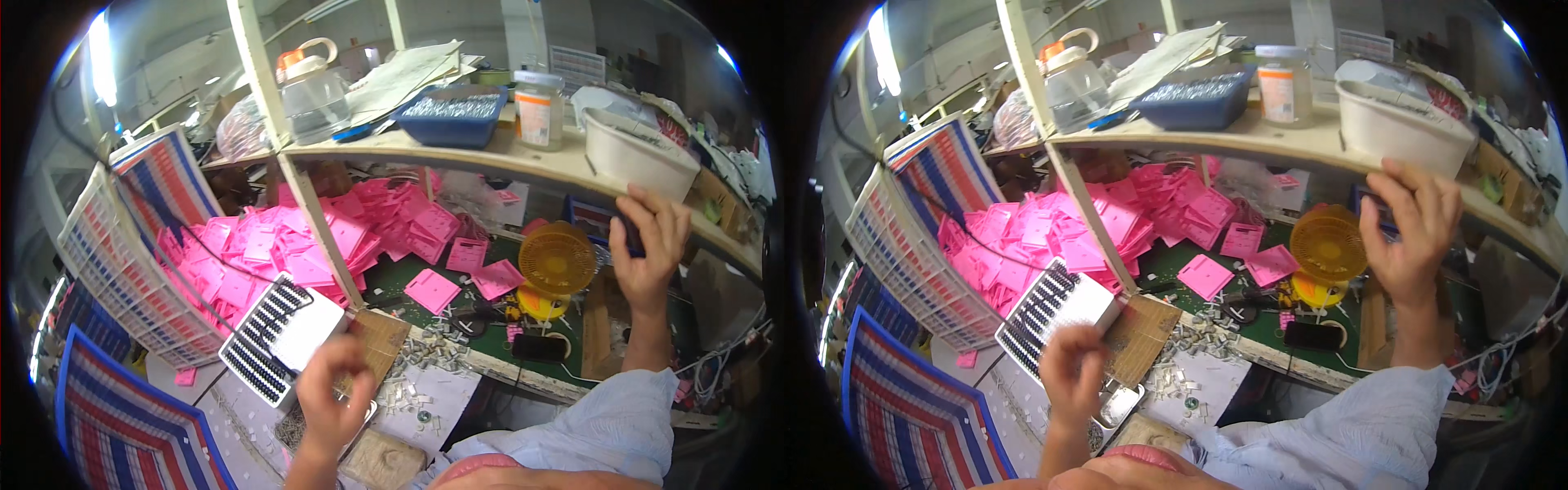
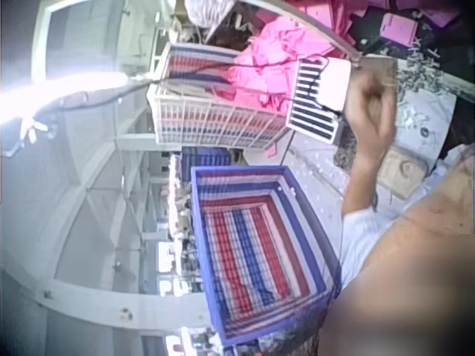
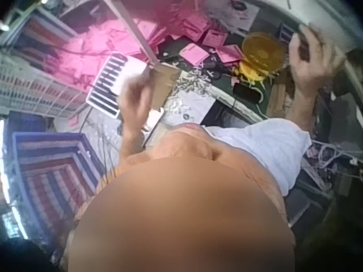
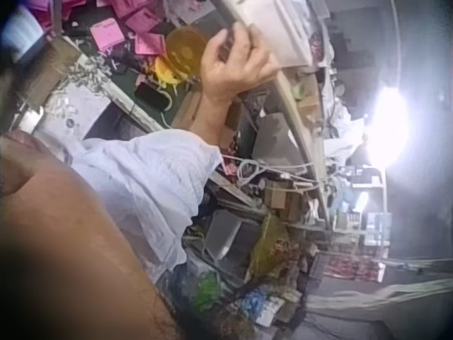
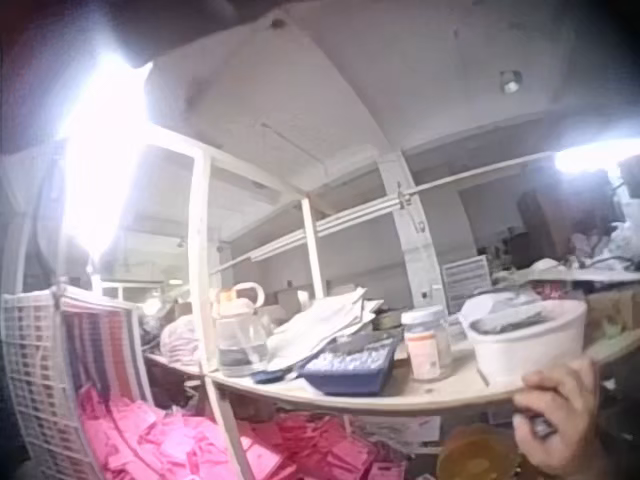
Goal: Assemble a pink electronic device by soldering components and driving screws into the plastic housing.
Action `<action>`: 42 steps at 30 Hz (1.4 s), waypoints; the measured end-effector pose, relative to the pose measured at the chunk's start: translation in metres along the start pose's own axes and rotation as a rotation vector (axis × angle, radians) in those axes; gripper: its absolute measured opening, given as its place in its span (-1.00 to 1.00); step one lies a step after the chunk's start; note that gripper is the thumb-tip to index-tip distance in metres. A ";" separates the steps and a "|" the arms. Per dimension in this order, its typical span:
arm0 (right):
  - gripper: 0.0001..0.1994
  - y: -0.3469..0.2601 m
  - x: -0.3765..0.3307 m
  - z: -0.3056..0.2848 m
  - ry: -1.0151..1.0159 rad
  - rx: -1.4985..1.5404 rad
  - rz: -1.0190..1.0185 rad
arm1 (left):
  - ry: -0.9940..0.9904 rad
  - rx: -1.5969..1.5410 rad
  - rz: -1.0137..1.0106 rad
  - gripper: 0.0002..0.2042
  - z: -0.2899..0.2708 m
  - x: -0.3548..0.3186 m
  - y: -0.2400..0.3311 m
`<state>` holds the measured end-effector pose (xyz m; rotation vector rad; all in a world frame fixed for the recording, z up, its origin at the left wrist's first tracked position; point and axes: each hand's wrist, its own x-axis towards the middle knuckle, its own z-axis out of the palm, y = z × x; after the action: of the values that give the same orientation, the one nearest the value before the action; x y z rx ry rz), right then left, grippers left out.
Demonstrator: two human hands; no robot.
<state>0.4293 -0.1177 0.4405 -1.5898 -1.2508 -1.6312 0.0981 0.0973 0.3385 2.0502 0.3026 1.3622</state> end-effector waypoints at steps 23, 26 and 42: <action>-0.80 -0.007 0.036 -0.050 -0.360 0.363 0.315 | -0.144 -0.591 -0.849 -0.79 0.082 0.312 0.021; -0.81 -0.027 0.032 -0.046 -0.287 0.657 0.323 | -0.087 -0.596 -0.818 -0.84 0.063 0.298 0.028; -0.60 -0.255 0.074 0.039 -0.925 1.757 -0.311 | 0.677 -0.588 -0.964 -0.95 -0.093 -0.114 0.129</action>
<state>0.2131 0.0417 0.4439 -0.7695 -2.3027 0.5571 -0.0543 -0.0243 0.3588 0.7097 0.9061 1.2254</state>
